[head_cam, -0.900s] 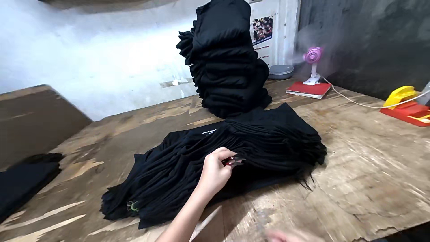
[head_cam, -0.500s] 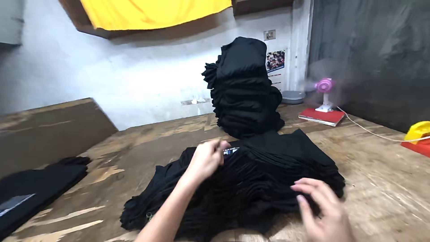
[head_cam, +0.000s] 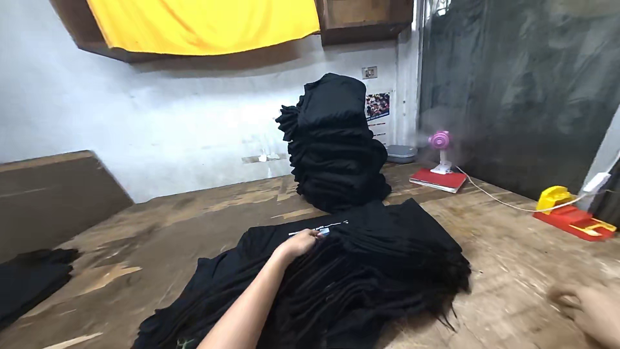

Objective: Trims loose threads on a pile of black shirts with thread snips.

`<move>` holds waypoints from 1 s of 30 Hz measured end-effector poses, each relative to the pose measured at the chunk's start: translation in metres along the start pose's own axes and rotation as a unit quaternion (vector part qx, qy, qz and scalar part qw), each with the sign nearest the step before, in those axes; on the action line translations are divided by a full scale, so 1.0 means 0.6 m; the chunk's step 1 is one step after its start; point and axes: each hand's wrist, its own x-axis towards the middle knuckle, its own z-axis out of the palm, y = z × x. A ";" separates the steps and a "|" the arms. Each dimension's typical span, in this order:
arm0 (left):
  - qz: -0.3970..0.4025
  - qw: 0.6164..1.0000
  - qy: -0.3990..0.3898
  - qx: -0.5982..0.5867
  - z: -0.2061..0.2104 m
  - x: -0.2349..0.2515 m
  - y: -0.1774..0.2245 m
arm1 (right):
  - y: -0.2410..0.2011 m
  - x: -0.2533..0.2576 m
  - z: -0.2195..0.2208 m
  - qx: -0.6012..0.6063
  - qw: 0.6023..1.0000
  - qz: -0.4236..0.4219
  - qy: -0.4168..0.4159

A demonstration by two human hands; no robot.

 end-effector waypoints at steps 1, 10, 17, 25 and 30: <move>-0.011 0.999 0.035 -0.033 -0.003 0.008 0.016 | 0.004 -0.021 -0.008 -0.010 0.999 0.038 0.005; 0.079 0.992 -0.018 -0.097 0.063 0.007 0.044 | -0.223 -0.080 0.044 0.401 0.909 -0.104 0.035; 0.032 0.991 -0.073 -0.110 0.071 -0.100 0.053 | -0.304 -0.047 0.101 0.546 0.837 0.023 -0.010; 0.130 0.961 -0.182 -0.162 0.075 -0.176 0.016 | -0.327 -0.102 0.013 0.767 0.635 0.068 0.057; 0.152 0.923 -0.102 -0.338 0.085 -0.194 0.016 | -0.397 -0.104 -0.113 0.829 0.553 -0.046 0.073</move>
